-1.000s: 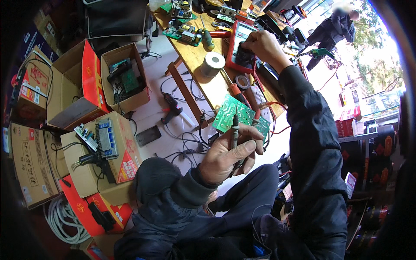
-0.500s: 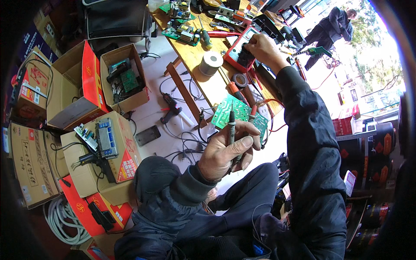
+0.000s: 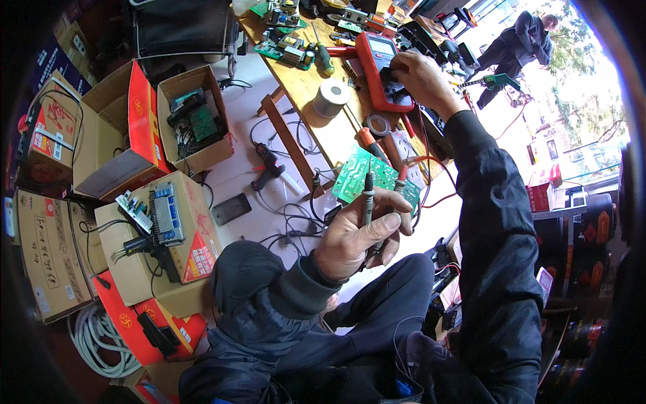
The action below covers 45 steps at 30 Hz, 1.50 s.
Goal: The person sits on the floor and uses a multimeter to test a green circuit board. They connect the multimeter probes to different points on the board, flip the board over to inspect both sides, and adjust the multimeter settings.
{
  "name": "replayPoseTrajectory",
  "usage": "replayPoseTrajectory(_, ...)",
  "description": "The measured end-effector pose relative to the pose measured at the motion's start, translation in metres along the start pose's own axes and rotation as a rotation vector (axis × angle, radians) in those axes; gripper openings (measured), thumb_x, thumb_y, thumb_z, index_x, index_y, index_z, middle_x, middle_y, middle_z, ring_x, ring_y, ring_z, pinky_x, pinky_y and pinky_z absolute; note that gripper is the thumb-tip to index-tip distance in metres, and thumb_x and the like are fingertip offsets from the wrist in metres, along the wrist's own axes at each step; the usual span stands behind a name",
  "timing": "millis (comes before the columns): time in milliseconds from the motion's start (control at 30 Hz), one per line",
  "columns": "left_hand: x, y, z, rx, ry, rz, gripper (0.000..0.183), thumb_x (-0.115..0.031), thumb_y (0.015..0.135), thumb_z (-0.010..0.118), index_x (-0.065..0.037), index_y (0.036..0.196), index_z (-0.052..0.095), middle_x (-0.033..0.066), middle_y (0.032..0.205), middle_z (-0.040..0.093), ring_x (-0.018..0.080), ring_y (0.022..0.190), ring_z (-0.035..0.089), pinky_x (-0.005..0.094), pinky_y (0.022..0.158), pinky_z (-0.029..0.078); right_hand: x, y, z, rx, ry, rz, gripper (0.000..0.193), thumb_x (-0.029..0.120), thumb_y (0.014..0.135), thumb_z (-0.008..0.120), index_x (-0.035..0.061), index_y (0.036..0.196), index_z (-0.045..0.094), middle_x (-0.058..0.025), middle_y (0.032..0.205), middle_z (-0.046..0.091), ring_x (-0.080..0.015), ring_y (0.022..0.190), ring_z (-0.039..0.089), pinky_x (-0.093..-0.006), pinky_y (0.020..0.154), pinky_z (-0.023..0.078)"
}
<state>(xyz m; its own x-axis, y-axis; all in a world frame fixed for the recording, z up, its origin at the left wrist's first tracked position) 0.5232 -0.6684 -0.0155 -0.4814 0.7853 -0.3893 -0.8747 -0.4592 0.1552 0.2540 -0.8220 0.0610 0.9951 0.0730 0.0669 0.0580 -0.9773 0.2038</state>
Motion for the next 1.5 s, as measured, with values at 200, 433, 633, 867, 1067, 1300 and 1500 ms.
replayPoseTrajectory(200,0.002,0.0,0.001,0.022,0.014,0.01,0.022,-0.014,0.108,0.054,-0.004,0.128,0.056,0.0089,0.1,0.065,0.0099,0.06,0.059,0.0211,0.045,0.039,0.008,-0.002,0.012,-0.047,-0.012,0.227,0.032,0.03,0.092,0.071,-0.0014,0.099,0.074,-0.0205,0.092,0.074,-0.0352,0.086,0.073,-0.0439,0.077,0.055)
replayPoseTrajectory(433,0.002,-0.001,0.002,0.009,0.008,0.01,0.02,-0.013,0.107,0.054,-0.003,0.125,0.057,0.0099,0.099,0.065,0.0121,0.06,0.059,0.0239,0.05,0.045,0.015,-0.004,0.012,-0.092,0.05,0.277,0.03,0.026,0.088,0.07,-0.0029,0.095,0.074,-0.0271,0.094,0.073,-0.0436,0.091,0.071,-0.0499,0.083,0.055)
replayPoseTrajectory(633,0.003,0.002,0.004,0.009,-0.004,0.003,0.02,-0.013,0.107,0.055,-0.004,0.125,0.057,0.0103,0.099,0.066,0.0126,0.061,0.059,0.0248,0.052,0.048,0.006,-0.001,0.02,-0.13,-0.014,0.313,0.03,0.028,0.089,0.074,-0.0016,0.094,0.075,-0.0227,0.091,0.074,-0.0384,0.085,0.073,-0.0455,0.076,0.056)
replayPoseTrajectory(867,0.003,0.001,0.002,0.017,-0.005,0.022,0.023,-0.013,0.106,0.056,-0.004,0.127,0.057,0.0139,0.101,0.067,0.0139,0.06,0.06,0.0222,0.047,0.043,-0.018,0.007,0.032,-0.101,-0.027,0.392,0.037,0.035,0.09,0.075,-0.0015,0.093,0.077,-0.0213,0.088,0.075,-0.0372,0.078,0.073,-0.0439,0.072,0.057)
replayPoseTrajectory(1067,0.003,-0.001,-0.001,0.003,-0.022,0.023,0.024,-0.013,0.105,0.057,-0.004,0.128,0.058,0.0152,0.102,0.067,0.0144,0.06,0.061,0.0211,0.045,0.041,-0.019,0.006,0.031,-0.065,-0.086,0.405,0.046,0.041,0.081,0.075,-0.0056,0.084,0.075,-0.0287,0.083,0.072,-0.0448,0.083,0.072,-0.048,0.079,0.058)
replayPoseTrajectory(1300,0.001,0.0,0.001,0.029,-0.004,0.043,0.024,-0.014,0.105,0.058,-0.004,0.127,0.059,0.0146,0.101,0.068,0.0138,0.06,0.06,0.021,0.045,0.04,-0.006,-0.006,0.017,-0.029,0.184,0.494,0.05,0.042,0.078,0.077,-0.0068,0.085,0.075,-0.0275,0.08,0.071,-0.0418,0.076,0.073,-0.0469,0.073,0.057)
replayPoseTrajectory(1500,-0.001,-0.002,0.001,0.027,0.014,0.024,0.021,-0.013,0.108,0.054,-0.003,0.125,0.057,0.0102,0.099,0.066,0.0117,0.061,0.059,0.0229,0.049,0.044,-0.002,-0.004,0.018,-0.031,0.198,0.473,0.042,0.035,0.078,0.075,-0.006,0.086,0.075,-0.0282,0.08,0.071,-0.0422,0.078,0.072,-0.0471,0.073,0.057)
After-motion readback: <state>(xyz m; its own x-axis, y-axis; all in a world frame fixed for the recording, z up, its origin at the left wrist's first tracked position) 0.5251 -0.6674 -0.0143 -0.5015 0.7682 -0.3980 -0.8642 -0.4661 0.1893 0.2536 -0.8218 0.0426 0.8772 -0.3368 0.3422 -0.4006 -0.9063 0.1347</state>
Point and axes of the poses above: each hand's wrist, its own y-axis towards the middle knuckle, its own z-axis out of the palm, x = y × z, the point moved 5 cm from there along y, towards the middle knuckle
